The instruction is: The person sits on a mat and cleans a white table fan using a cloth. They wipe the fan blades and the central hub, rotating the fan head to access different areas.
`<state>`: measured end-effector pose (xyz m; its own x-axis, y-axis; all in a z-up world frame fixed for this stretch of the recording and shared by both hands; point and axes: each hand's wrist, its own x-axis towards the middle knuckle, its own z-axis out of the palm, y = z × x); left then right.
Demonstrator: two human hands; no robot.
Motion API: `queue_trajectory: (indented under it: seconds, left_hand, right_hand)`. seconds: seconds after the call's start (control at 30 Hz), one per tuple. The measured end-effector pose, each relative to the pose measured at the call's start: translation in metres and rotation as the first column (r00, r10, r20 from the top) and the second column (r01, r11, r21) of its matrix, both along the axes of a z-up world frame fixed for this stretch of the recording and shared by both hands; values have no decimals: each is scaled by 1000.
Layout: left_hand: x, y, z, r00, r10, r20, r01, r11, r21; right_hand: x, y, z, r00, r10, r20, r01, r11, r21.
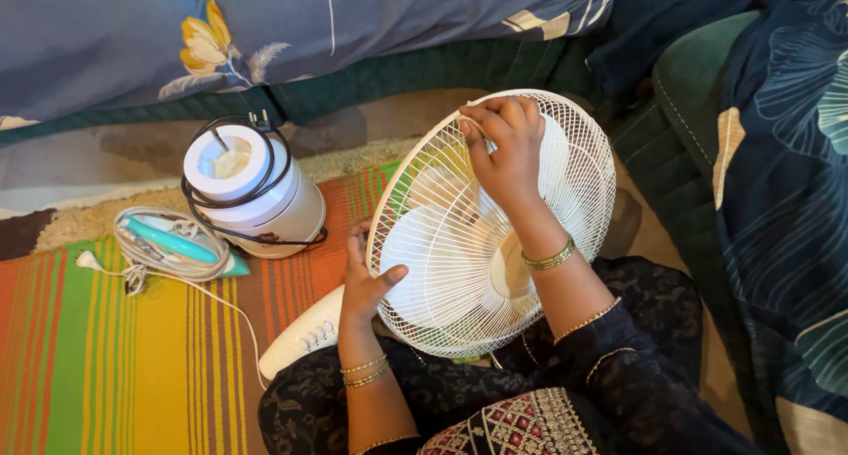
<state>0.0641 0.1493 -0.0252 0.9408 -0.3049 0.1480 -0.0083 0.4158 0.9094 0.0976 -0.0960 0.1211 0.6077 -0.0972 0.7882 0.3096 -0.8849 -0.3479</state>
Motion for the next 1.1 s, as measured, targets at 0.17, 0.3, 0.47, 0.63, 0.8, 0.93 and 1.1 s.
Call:
queue_trajectory:
  seconds: [0.17, 0.3, 0.47, 0.63, 0.8, 0.93, 1.1]
  left_hand:
    - [0, 0, 5, 1000, 4, 15, -4, 1000, -14]
    - [-2, -1, 10, 999, 9, -36, -9, 1000, 15]
    - [-4, -1, 9, 1000, 14, -11, -14, 1000, 2]
    - [-3, -2, 6, 1000, 11, -7, -11, 1000, -16]
    - [-3, -1, 4, 1000, 21, 2, -21, 1000, 6]
    - [-2, -1, 2, 1000, 21, 10, -21, 1000, 19]
    - [-2, -1, 2, 1000, 23, 10, -23, 1000, 2]
  right_hand:
    - [-2, -4, 18, 990, -78, -120, 48, 971, -235]
    - [11, -4, 26, 957, -166, -236, 65, 921, -384]
    - [20, -4, 26, 972, -116, -205, 59, 963, -264]
    - [16, 1, 25, 975, -79, -208, 58, 993, -105]
    - [13, 3, 16, 986, -98, -138, 91, 994, -57]
    - [8, 5, 8, 996, -71, -58, 71, 997, 12]
    - [-11, 0, -4, 1000, -22, -6, 23, 999, 44]
